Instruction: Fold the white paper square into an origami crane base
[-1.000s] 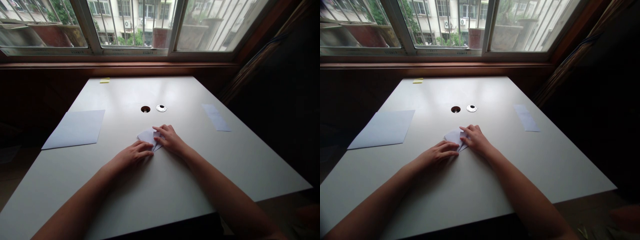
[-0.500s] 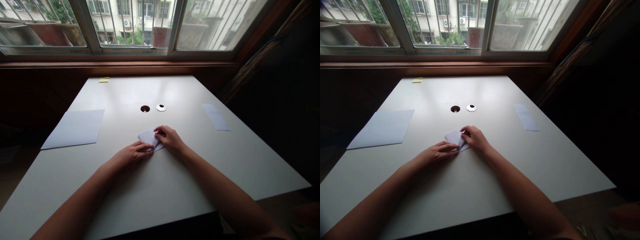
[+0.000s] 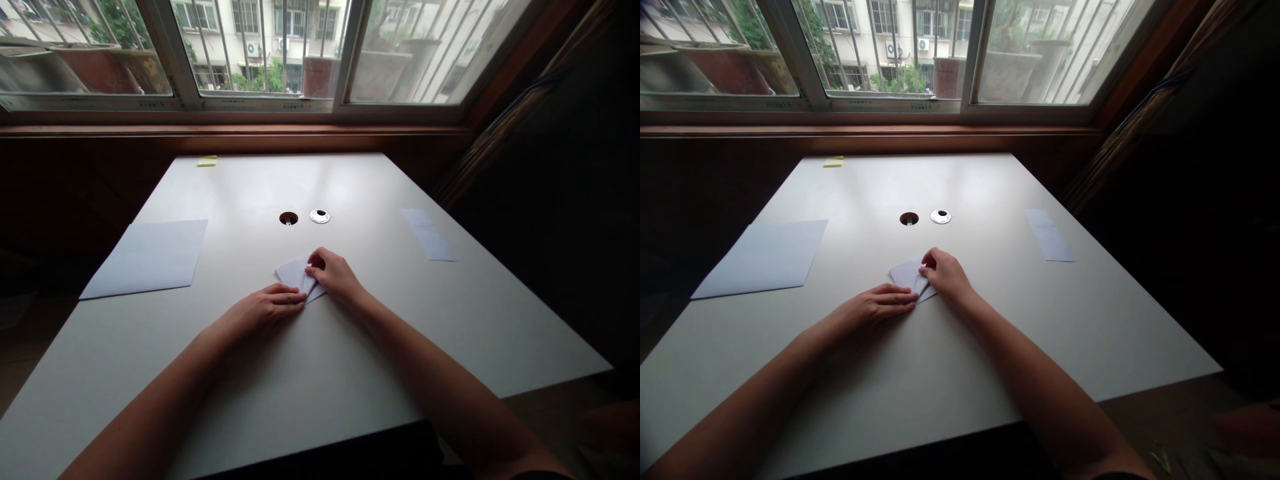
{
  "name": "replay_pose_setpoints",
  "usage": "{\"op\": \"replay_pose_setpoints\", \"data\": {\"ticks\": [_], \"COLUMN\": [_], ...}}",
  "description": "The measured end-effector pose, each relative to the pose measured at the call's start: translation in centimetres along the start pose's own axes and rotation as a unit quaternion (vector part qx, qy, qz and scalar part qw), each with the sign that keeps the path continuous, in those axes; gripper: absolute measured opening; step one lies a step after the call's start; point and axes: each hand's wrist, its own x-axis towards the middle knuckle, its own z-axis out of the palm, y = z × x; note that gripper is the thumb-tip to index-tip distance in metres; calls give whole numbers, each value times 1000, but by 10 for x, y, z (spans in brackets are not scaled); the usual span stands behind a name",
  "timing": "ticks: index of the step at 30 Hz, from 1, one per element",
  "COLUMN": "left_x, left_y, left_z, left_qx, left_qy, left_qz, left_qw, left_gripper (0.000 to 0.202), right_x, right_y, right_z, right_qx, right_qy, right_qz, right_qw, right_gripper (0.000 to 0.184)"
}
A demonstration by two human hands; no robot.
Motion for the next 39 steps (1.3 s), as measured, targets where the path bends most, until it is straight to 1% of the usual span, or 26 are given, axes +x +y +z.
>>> {"op": "replay_pose_setpoints", "data": {"ticks": [3,8,11,17,21,24,27,29,30,32,34,36,39], "left_x": [0,1,1,-3,-5,-4,-2,-2,-2,-2,-2,0,3], "left_y": [2,8,10,6,3,4,9,10,11,10,8,6,5], "left_z": [0,-4,-4,-3,-3,-7,-12,-15,-15,-14,-12,-10,-8], "left_qx": [3,-1,-12,-57,-101,-119,-126,-117,-107,-77,-45,-15,12], "left_qy": [10,5,16,29,53,62,52,41,33,18,7,-10,-16], "left_qz": [-2,-12,-12,-7,4,-6,-25,-43,-50,-57,-44,-33,-16], "left_qw": [1000,1000,1000,998,994,991,990,991,992,995,998,999,1000], "left_gripper": [41,41,39,35,34,30,26,29,33,48,59,60,54], "right_x": [0,-1,-3,-4,-4,-4,-5,-5,-4,-4,-4,-3,-3], "right_y": [-2,-4,-4,-6,-8,-8,-9,-9,-9,-9,-8,-7,-7], "right_z": [1,2,3,3,1,1,0,-1,-1,-1,-1,0,0], "right_qx": [-14,-35,-41,-41,-43,-44,-41,-40,-40,-41,-41,-42,-44], "right_qy": [8,17,21,22,19,18,19,17,16,15,15,16,19], "right_qz": [1,0,-4,-7,-12,-11,-10,-10,-10,-11,-14,-16,-18], "right_qw": [1000,999,999,999,999,999,999,999,999,999,999,999,999], "right_gripper": [7,7,7,7,7,8,8,8,8,8,8,8,9]}}
